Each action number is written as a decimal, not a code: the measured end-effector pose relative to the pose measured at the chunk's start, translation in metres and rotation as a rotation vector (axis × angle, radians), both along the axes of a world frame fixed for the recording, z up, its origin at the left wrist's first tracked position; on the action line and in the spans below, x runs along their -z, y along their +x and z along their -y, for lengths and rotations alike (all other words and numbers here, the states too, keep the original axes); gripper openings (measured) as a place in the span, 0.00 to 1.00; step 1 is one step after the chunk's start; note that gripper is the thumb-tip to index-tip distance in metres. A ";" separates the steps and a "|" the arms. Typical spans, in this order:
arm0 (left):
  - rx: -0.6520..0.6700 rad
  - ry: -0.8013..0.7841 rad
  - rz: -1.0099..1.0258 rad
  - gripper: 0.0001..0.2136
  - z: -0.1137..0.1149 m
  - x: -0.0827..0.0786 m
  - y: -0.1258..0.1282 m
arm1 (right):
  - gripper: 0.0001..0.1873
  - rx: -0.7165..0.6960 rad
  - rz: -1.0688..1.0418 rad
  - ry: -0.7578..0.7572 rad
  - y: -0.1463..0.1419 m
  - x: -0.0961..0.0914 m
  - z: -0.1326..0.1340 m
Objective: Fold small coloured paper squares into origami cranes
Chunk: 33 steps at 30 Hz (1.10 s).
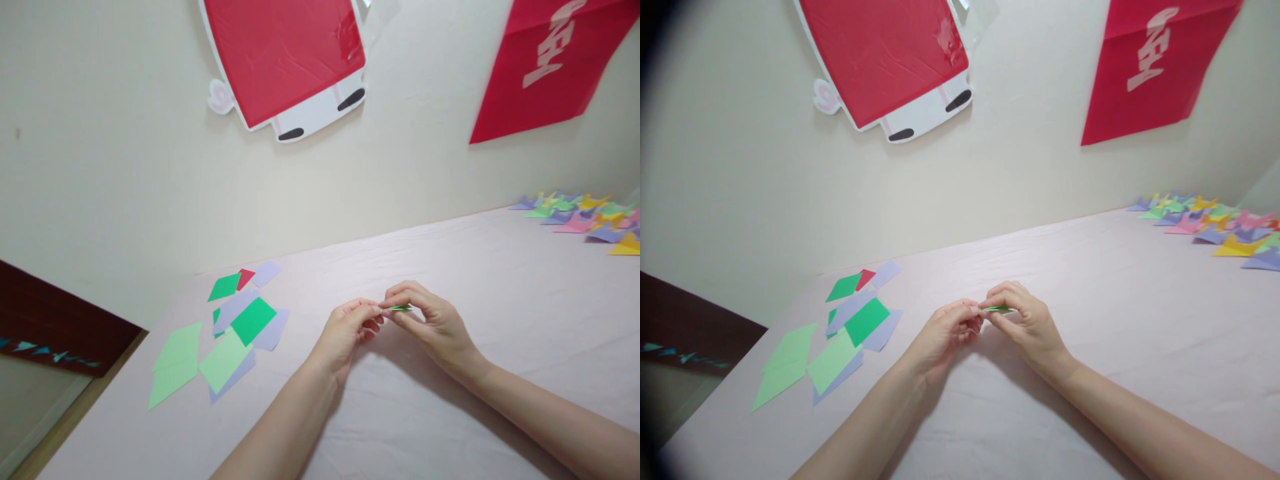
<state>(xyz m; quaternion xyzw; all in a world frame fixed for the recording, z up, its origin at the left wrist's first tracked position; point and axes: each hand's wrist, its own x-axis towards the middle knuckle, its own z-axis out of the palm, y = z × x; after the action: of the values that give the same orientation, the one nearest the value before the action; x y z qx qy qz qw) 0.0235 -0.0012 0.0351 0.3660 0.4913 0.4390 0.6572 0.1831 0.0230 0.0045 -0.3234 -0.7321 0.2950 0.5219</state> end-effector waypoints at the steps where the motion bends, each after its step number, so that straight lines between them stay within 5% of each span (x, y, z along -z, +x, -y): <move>1: 0.020 -0.005 0.012 0.09 0.000 0.001 0.000 | 0.06 -0.008 0.000 -0.002 0.000 0.000 0.000; 7: 0.078 0.000 0.069 0.09 -0.001 0.002 -0.001 | 0.07 -0.047 -0.061 -0.072 0.000 0.003 -0.002; 13: 0.042 0.363 -0.234 0.08 -0.004 0.007 -0.003 | 0.11 -0.017 -0.180 -0.308 -0.002 0.003 -0.004; 19: 0.011 0.432 -0.262 0.08 -0.006 0.015 -0.003 | 0.12 -0.059 -0.303 -0.487 -0.004 0.003 -0.005; 33: -0.098 0.696 -0.620 0.04 0.004 0.009 0.002 | 0.12 -0.037 -0.263 -0.403 -0.005 0.003 -0.003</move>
<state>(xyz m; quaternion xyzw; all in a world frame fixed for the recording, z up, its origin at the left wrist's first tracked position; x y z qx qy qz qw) 0.0258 -0.0050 0.0263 0.6549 0.5048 0.4782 0.2959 0.1780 0.0261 0.0014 -0.3663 -0.5898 0.4844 0.5323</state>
